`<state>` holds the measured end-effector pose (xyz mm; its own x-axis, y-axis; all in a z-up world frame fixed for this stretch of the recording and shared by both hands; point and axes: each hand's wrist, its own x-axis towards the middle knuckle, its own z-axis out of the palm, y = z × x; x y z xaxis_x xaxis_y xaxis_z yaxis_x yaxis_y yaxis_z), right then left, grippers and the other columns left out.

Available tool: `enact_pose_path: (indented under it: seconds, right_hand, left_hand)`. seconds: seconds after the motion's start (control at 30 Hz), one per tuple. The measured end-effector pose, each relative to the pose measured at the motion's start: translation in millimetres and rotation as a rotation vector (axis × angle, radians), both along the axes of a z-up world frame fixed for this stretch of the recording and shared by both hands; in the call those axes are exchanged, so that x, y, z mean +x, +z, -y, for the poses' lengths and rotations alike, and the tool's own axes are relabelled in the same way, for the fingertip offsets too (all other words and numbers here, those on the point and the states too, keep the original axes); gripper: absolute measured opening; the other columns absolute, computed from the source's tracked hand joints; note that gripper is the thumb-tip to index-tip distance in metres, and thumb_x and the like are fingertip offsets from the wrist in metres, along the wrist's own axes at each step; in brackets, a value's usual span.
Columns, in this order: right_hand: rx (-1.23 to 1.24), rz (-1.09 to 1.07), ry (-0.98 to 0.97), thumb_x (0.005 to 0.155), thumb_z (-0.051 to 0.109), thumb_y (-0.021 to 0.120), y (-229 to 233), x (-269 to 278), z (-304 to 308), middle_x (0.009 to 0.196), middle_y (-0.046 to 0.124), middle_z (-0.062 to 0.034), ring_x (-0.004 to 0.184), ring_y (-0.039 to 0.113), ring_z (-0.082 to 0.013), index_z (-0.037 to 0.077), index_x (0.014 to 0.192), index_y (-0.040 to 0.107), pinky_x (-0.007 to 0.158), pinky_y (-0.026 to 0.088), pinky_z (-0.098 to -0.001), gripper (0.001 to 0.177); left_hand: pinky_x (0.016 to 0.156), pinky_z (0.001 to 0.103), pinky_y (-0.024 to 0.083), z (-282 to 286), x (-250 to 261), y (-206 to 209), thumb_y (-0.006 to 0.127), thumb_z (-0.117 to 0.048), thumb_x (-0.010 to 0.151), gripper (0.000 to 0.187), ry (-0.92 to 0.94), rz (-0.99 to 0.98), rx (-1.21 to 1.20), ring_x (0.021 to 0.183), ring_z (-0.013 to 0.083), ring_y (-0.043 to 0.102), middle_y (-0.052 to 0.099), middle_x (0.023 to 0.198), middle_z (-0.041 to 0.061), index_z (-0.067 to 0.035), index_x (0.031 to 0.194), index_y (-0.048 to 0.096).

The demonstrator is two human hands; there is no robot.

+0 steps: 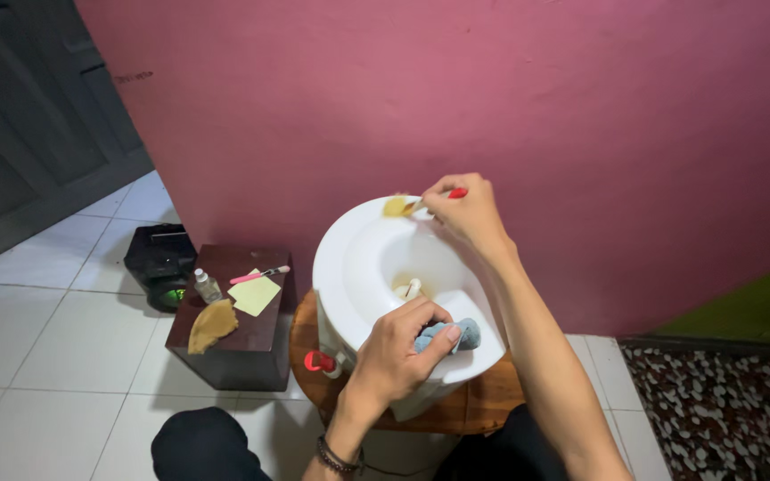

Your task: The person cleans the top lid and body of a white water dispenser using a brush and a cloth. They scrub the inside of the lid, spray a cleaning solution, wipe the surface with a cloth, and brush the dispenser's body.

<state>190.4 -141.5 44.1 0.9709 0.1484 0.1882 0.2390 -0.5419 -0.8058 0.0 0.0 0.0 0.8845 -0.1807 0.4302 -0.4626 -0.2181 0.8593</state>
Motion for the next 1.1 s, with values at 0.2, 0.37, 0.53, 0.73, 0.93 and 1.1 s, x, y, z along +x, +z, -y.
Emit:
enact_pose_path:
  seconds: [0.2,0.37,0.53,0.73,0.93,1.1]
  right_hand:
    - [0.317,-0.208,0.32,0.088,0.011,0.071,-1.9,-10.9,-9.6,0.066,0.068,-0.0073,0.055,0.058,-0.0086,-0.005,0.083,0.075,0.053,0.046,-0.0246,0.017]
    - [-0.001,0.023,0.014,0.082,0.009,0.069,10.3,3.2,-5.8,0.065,0.07,-0.0057,0.056,0.061,-0.0079,0.001,0.089,0.078,0.051,0.047,-0.0241,0.014]
    - [0.256,-0.127,0.245,0.086,0.01,0.069,-8.4,0.7,-8.1,0.069,0.071,-0.0056,0.06,0.062,-0.0072,-0.003,0.088,0.078,0.054,0.047,-0.0232,0.016]
    - [0.053,0.037,-0.018,0.085,0.012,0.067,1.0,3.0,-1.2,0.069,0.072,-0.0039,0.058,0.061,-0.0066,0.0,0.093,0.079,0.053,0.049,-0.0229,0.018]
    - [0.098,-0.079,0.098,0.085,0.014,0.071,0.5,-3.5,1.7,0.063,0.065,-0.0043,0.055,0.057,-0.0079,-0.002,0.087,0.08,0.052,0.045,-0.0251,0.018]
    - [-0.041,0.049,-0.069,0.085,0.017,0.073,11.8,-1.4,30.2,0.062,0.067,-0.0037,0.056,0.06,-0.0068,0.0,0.085,0.078,0.053,0.048,-0.0241,0.018]
  left_hand:
    - [0.069,0.037,0.052,-1.2,-0.2,0.9,0.064,-0.037,0.096,0.034,-0.003,0.017,-0.022,0.077,0.0267,0.068,0.068,0.085,0.011,-0.003,0.094,0.07]
    - [0.068,0.037,0.052,-1.2,-0.3,1.0,0.064,-0.038,0.094,0.035,0.003,-0.014,-0.015,0.076,0.0263,0.068,0.069,0.085,0.01,-0.003,0.093,0.071]
    - [0.068,0.037,0.052,-1.4,-0.7,3.6,0.063,-0.039,0.095,0.037,0.0,-0.026,-0.003,0.076,0.0252,0.068,0.069,0.084,0.01,-0.003,0.092,0.07]
    - [0.067,0.036,0.051,-1.8,-1.4,2.3,0.062,-0.039,0.095,0.037,-0.004,-0.035,-0.01,0.075,0.0245,0.068,0.069,0.085,0.01,-0.003,0.093,0.07]
    - [0.068,0.036,0.052,-0.4,1.6,1.0,0.063,-0.038,0.095,0.035,-0.002,-0.024,0.003,0.074,0.0241,0.068,0.068,0.084,0.01,-0.003,0.093,0.071]
    - [0.069,0.036,0.052,-1.4,-1.0,2.7,0.064,-0.036,0.095,0.034,0.005,0.02,-0.012,0.076,0.0253,0.067,0.069,0.086,0.01,-0.002,0.093,0.07]
